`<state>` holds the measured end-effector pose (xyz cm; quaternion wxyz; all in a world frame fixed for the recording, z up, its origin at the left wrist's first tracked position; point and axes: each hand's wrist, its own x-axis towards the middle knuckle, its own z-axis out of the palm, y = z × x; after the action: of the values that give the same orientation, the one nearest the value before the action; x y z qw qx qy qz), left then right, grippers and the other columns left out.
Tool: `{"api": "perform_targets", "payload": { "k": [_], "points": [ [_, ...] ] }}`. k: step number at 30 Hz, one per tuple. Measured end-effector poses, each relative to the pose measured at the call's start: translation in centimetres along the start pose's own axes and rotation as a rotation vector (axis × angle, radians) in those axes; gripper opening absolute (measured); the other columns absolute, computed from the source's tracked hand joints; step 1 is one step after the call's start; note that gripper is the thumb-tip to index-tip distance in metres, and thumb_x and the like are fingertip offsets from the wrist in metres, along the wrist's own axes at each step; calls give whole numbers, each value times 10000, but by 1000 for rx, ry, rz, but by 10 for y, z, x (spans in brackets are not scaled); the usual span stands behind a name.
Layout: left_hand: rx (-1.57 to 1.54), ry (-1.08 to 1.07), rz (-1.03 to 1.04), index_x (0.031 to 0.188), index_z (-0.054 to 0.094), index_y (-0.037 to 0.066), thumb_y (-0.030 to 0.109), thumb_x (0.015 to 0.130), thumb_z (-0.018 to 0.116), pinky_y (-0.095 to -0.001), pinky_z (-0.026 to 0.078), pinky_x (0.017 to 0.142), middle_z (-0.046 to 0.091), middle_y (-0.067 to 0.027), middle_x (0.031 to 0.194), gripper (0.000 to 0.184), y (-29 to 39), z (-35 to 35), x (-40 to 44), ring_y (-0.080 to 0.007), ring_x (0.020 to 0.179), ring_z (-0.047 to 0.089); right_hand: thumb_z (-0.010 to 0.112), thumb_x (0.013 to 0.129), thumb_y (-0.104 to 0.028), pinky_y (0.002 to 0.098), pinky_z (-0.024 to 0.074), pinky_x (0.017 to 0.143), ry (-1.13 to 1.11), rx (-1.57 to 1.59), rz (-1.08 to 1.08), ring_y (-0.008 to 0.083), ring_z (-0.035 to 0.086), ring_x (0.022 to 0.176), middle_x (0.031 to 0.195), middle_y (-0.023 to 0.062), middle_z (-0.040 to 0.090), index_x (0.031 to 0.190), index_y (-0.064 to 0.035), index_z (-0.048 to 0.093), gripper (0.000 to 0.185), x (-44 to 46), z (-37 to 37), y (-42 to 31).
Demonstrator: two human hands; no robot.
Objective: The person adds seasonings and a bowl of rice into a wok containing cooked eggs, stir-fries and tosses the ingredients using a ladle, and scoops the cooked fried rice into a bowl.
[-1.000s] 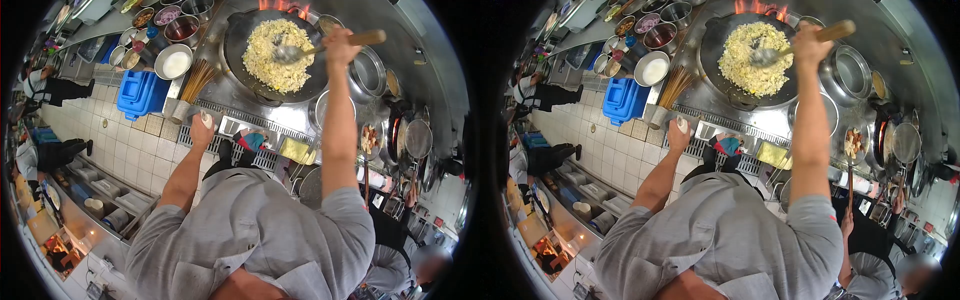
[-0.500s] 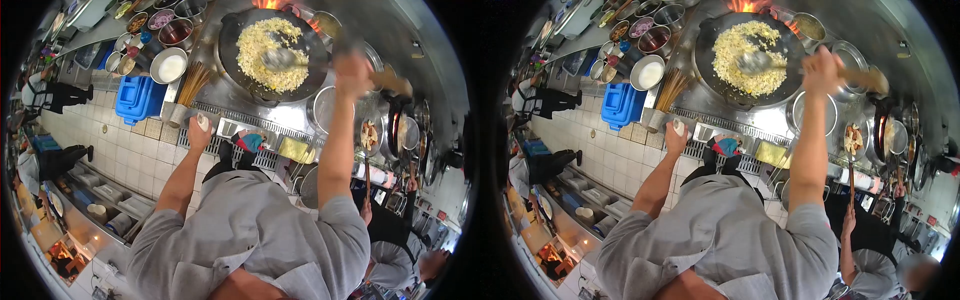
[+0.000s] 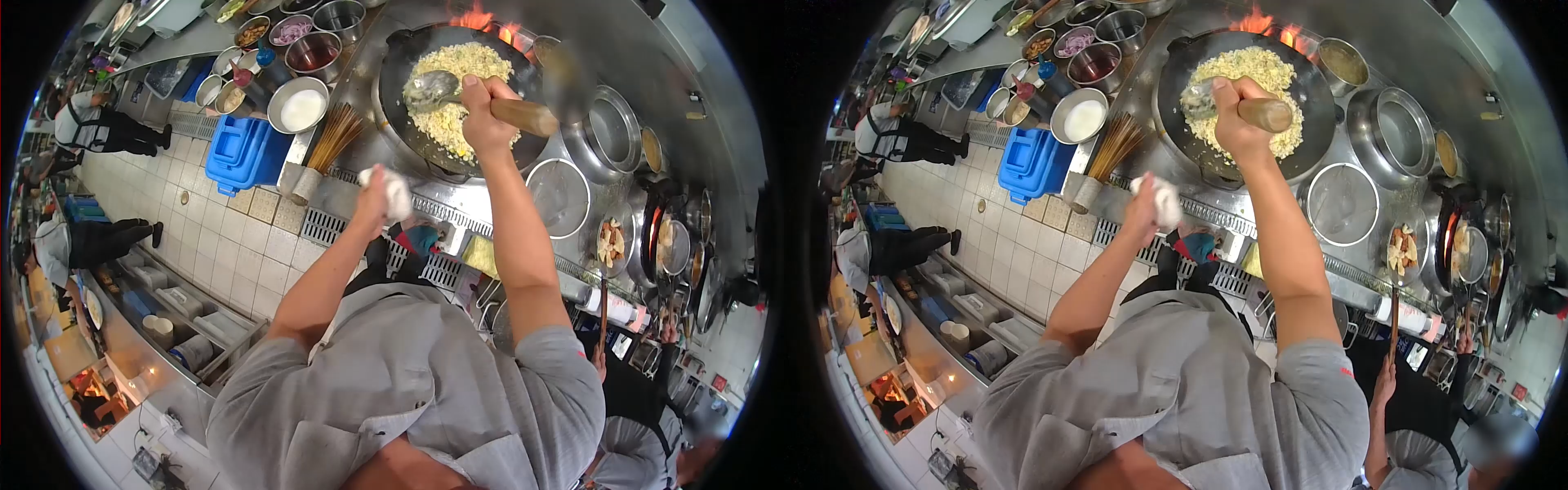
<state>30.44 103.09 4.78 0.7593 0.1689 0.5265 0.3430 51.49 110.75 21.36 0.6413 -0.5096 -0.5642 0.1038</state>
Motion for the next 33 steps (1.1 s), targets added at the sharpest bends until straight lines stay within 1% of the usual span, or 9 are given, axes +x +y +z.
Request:
{"api": "perform_targets", "payload": {
  "k": [3, 5, 11, 14, 18, 21, 27, 31, 33],
  "points": [
    [114, -200, -190, 1257, 539, 80, 692, 980, 357, -582, 596, 742, 648, -138, 1082, 696, 17, 62, -7, -324, 909, 681, 668, 899, -46, 260, 421, 539, 137, -189, -180, 71, 510, 573, 601, -9, 558, 657, -34, 575, 260, 34, -31, 68],
    [170, -297, -240, 1280, 534, 85, 707, 971, 354, -597, 593, 747, 651, -138, 1110, 717, 10, 78, 8, -342, 922, 679, 665, 897, -47, 279, 414, 498, 282, 119, 135, 86, 496, 529, 594, 11, 550, 640, -54, 567, 275, 64, -77, 40],
    [174, -75, -255, 1242, 568, 82, 653, 966, 467, -590, 599, 710, 664, -134, 1103, 641, 2, 107, 30, -329, 891, 690, 645, 887, -65, 335, 440, 427, 512, 325, 70, 178, 489, 425, 560, 77, 549, 658, -56, 558, 245, 54, -171, 70],
    [79, -34, -109, 1133, 612, 8, 351, 969, 620, -534, 595, 603, 689, -122, 961, 380, -24, 107, 62, -297, 750, 695, 587, 937, -79, 362, 368, 391, 844, 746, 325, 161, 386, 398, 517, 26, 393, 758, -97, 424, 243, 5, -124, 88],
    [-72, -150, -41, 1076, 629, 13, 148, 983, 563, -413, 582, 616, 695, -96, 888, 176, -44, 84, 55, -246, 718, 692, 540, 1006, -209, 339, 289, 424, 809, 813, 529, 136, 272, 396, 519, -22, 285, 707, -144, 363, 353, -23, -155, 14],
    [-67, 59, -71, 1088, 625, 32, 125, 980, 528, -428, 583, 633, 687, -106, 905, 172, -4, 95, -105, -247, 775, 703, 517, 1031, -294, 319, 236, 444, 541, 901, 492, 120, 230, 401, 508, -44, 248, 640, -163, 334, 451, -49, -215, -74],
    [-62, -274, -110, 958, 639, 65, 167, 967, 549, -434, 561, 563, 659, -80, 775, 136, -12, 66, 2, -240, 624, 659, 590, 973, -194, 324, 257, 421, 836, 650, 575, 109, 254, 405, 523, -39, 284, 675, -152, 369, 373, -1, -168, -8],
    [19, -30, -21, 1092, 616, 114, 204, 1006, 508, -414, 580, 684, 684, -61, 927, 165, -97, 3, -52, -223, 782, 679, 579, 975, -185, 323, 305, 413, 821, 673, 311, 125, 284, 405, 525, -26, 314, 708, -137, 405, 323, 6, -164, 15],
    [-41, 107, -304, 1231, 590, 106, 111, 979, 520, -403, 599, 756, 676, -98, 1004, 261, -74, 8, -147, -236, 892, 691, 561, 997, -214, 302, 253, 408, 730, 760, 300, 119, 273, 410, 520, -18, 309, 678, -143, 381, 373, -18, -182, -32]
  ]
}}
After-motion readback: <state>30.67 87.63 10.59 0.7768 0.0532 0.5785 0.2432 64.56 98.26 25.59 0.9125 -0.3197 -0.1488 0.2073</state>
